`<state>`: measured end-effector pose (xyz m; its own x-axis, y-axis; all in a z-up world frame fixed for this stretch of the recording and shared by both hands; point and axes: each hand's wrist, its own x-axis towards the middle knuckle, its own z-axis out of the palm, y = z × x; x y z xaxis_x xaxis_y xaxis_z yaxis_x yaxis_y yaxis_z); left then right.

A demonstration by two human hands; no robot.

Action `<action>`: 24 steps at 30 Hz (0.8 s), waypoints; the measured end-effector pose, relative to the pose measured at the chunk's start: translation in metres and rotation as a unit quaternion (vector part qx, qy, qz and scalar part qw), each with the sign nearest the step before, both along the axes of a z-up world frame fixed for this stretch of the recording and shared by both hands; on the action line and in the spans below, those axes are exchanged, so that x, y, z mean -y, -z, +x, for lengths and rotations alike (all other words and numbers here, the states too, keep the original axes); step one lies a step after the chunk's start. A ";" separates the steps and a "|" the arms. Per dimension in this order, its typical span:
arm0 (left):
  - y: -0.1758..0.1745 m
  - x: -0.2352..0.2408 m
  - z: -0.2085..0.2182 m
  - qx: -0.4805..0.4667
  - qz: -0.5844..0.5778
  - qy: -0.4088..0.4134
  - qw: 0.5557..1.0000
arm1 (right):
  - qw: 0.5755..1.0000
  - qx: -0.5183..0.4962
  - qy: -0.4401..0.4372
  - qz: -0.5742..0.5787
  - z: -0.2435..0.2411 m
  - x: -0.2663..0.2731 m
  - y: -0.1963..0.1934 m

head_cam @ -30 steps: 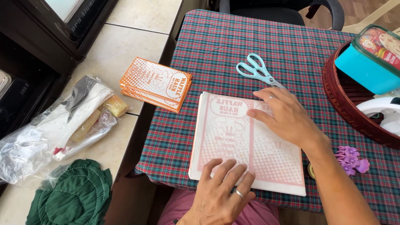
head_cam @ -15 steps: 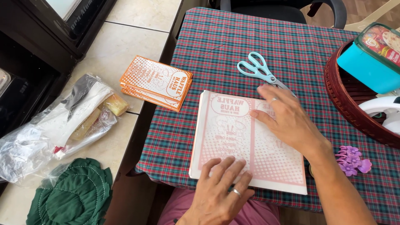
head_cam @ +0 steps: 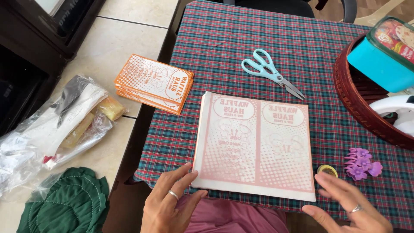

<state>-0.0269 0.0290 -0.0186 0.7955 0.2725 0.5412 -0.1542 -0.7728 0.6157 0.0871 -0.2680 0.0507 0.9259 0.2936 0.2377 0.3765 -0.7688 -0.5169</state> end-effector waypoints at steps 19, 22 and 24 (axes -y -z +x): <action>0.007 0.010 0.006 0.082 0.035 -0.017 0.996 | 0.989 -0.053 0.084 -0.108 -0.007 0.003 0.015; 0.006 0.009 0.007 0.087 0.026 -0.010 0.996 | 0.987 -0.096 0.091 -0.088 -0.006 0.006 0.018; 0.001 0.008 0.005 0.074 0.025 -0.009 0.997 | 0.985 -0.109 0.103 -0.084 -0.005 0.010 0.023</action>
<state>-0.0219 0.0207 -0.0201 0.7004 0.2559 0.6663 -0.2262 -0.8058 0.5472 0.0817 -0.2781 0.0274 0.9935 0.1133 -0.0103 0.0981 -0.8989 -0.4271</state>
